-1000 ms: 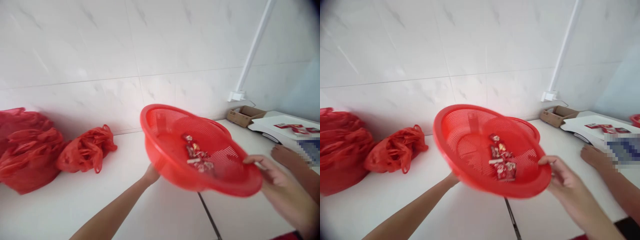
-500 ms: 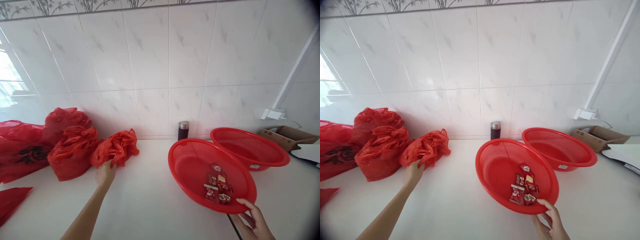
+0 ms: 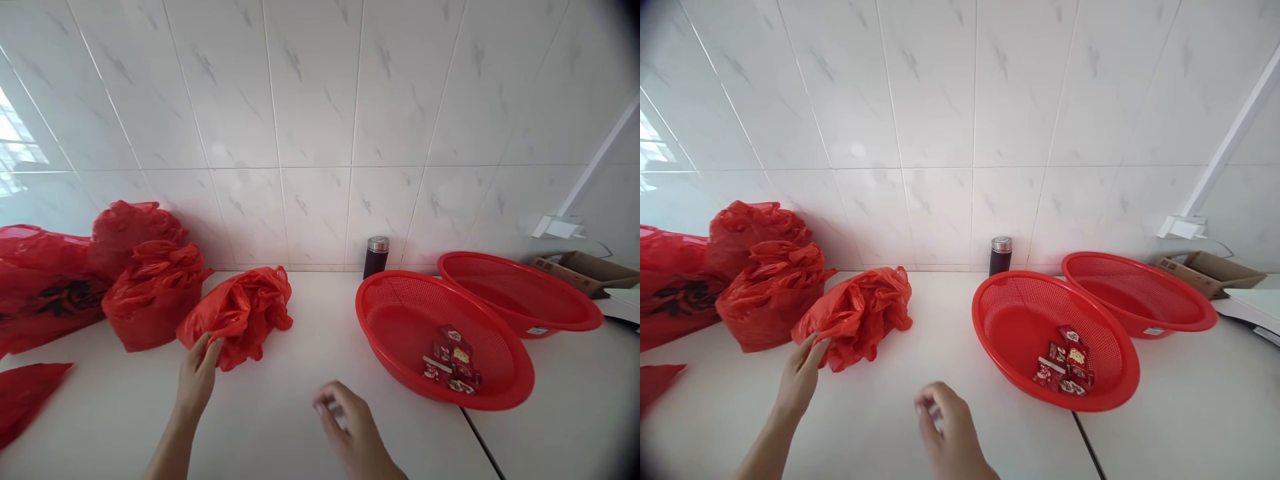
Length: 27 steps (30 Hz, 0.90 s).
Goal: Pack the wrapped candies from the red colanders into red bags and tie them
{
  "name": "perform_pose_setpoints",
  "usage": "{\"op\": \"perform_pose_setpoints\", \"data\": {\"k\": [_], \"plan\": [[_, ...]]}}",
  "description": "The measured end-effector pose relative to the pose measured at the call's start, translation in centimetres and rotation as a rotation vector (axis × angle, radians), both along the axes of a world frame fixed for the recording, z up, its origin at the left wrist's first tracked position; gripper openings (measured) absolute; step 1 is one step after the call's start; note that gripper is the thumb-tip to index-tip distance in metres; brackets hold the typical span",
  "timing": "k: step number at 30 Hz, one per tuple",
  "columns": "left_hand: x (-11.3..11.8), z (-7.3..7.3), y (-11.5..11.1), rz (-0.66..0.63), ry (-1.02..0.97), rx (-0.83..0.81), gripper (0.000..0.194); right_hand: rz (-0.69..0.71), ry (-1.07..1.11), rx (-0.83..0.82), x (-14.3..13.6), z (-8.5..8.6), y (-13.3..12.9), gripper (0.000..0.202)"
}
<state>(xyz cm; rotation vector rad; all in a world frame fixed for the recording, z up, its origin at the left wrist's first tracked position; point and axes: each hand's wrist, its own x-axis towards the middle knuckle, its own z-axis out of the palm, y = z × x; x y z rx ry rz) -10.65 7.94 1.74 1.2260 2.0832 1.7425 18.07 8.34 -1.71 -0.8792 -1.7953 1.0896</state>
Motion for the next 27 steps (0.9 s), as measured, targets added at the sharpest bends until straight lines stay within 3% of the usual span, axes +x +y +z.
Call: {"op": "perform_pose_setpoints", "data": {"k": [3, 6, 9, 12, 15, 19, 21, 24, 27], "plan": [[1.5, 1.3, -1.1, 0.210, 0.202, 0.127, 0.039, 0.112, -0.069, 0.117, -5.5, 2.6, 4.8, 0.017], [2.1, 3.6, 0.8, 0.284, 0.564, 0.161, 0.038, 0.070, -0.159, 0.167, -11.4, 2.9, 9.3, 0.026], [1.1, 4.5, 4.6, 0.173, 0.806, -0.207, 0.035, 0.073, -0.186, 0.136, -16.1, 1.8, 11.5, 0.028], [-0.8, 3.1, 7.8, 0.071, 0.839, -0.558, 0.036, 0.074, -0.175, 0.085, -17.6, 0.5, 11.5, 0.016], [-2.6, 0.9, 9.5, 0.079, 0.854, -0.623, 0.041, -0.011, -0.121, 0.041, -15.0, -0.2, 10.6, 0.019], [-4.1, -0.5, 11.0, 0.077, 0.861, -0.587, 0.045, -0.115, -0.011, 0.019, -7.6, 1.1, 8.2, 0.024], [-4.4, -0.1, 12.2, 0.042, 0.854, -0.560, 0.044, -0.098, 0.096, -0.006, -4.1, 2.3, 6.4, 0.020], [-3.6, 1.9, 13.1, 0.017, 0.846, -0.519, 0.037, -0.117, 0.157, -0.029, -0.8, 3.3, 4.1, 0.018], [0.0, 3.9, 10.9, 0.016, 0.685, -0.253, 0.035, -0.212, 0.146, -0.042, 0.2, 3.0, 3.2, 0.022]]}}
